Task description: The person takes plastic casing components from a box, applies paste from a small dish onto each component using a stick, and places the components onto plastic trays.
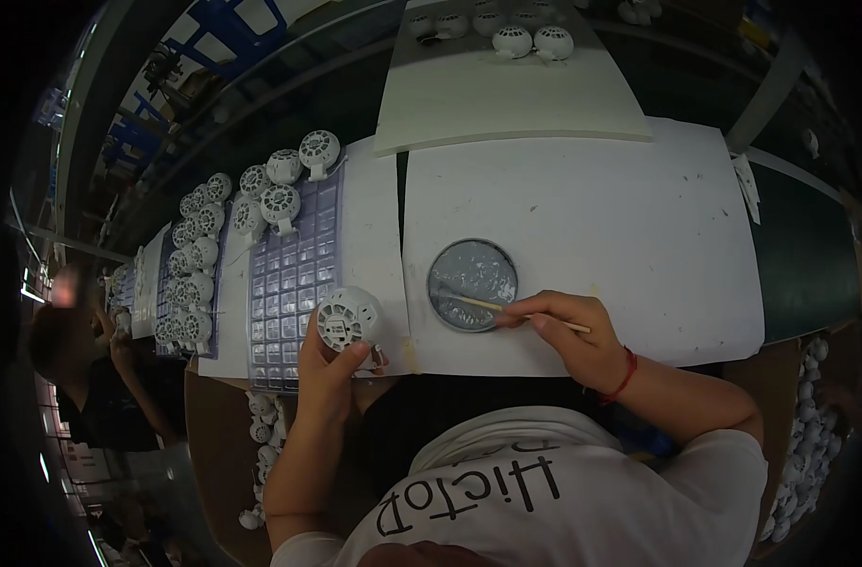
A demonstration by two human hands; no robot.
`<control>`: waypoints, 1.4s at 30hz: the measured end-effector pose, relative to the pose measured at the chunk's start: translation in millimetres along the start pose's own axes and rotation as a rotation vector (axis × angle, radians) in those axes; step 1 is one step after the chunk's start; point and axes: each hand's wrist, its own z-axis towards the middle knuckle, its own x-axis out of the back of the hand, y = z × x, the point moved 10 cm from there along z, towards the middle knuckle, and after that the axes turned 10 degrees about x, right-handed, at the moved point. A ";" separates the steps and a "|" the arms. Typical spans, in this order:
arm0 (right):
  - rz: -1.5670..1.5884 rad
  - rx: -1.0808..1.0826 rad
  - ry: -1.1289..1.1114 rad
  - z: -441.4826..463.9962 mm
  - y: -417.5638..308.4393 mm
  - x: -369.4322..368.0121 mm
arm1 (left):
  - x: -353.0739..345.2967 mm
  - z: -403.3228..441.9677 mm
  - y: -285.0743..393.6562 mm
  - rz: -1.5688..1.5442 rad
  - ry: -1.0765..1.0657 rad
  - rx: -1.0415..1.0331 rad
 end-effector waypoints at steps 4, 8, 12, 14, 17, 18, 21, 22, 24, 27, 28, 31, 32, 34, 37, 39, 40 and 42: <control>-0.622 0.350 -0.165 13.5 -43.0 -3.7 | -8.7 8.4 -2.2 0.129 -0.041 0.025; -0.900 0.544 -0.188 18.6 -75.9 -19.5 | -20.5 14.4 -1.0 0.183 -0.064 0.018; -0.898 0.729 -0.366 11.5 -89.7 -52.9 | -37.7 18.1 -0.7 0.166 -0.153 0.012; -0.896 0.755 -0.403 9.9 -89.0 -58.8 | -41.6 18.6 0.7 0.169 -0.174 0.001; -0.873 0.763 -0.408 9.5 -84.3 -59.0 | -40.8 20.2 -1.3 0.163 -0.164 0.022; -0.846 0.756 -0.411 9.5 -83.0 -58.5 | -40.6 21.0 -1.9 0.172 -0.163 0.027; -0.714 0.673 -0.424 14.6 -82.5 -55.2 | -39.6 21.6 -3.5 0.182 -0.163 0.033; -0.611 0.601 -0.433 18.2 -80.1 -52.8 | -39.4 22.0 -3.5 0.183 -0.165 0.031; -0.518 0.542 -0.393 22.9 -77.7 -46.6 | -38.3 22.6 -4.9 0.188 -0.156 0.024; -0.385 0.476 -0.341 30.8 -79.1 -38.4 | -34.7 25.6 -6.8 0.193 -0.145 0.012; -0.345 0.468 -0.330 34.3 -81.8 -36.5 | -33.4 26.4 -6.2 0.193 -0.145 0.007; -0.589 0.655 -0.345 41.8 -98.9 -40.2 | -31.5 31.2 15.9 0.306 -0.092 -0.090; -0.584 0.661 -0.351 44.3 -100.4 -39.2 | -27.5 38.5 20.4 0.305 -0.083 -0.094; -0.764 0.711 -0.328 47.7 -102.8 -33.9 | 3.5 57.6 44.9 0.624 0.226 -0.207; -0.782 0.722 -0.188 53.4 -104.8 -15.9 | 27.4 85.8 96.0 0.808 0.467 -0.452; -0.767 0.704 -0.157 55.1 -99.2 -8.8 | 35.6 91.7 126.3 1.027 0.713 -0.631; -0.764 0.669 -0.113 57.1 -95.5 -2.8 | 41.1 98.1 130.1 1.024 0.736 -0.632; -0.781 0.683 -0.129 56.9 -92.7 -5.3 | 37.0 108.8 133.5 1.341 0.878 -0.684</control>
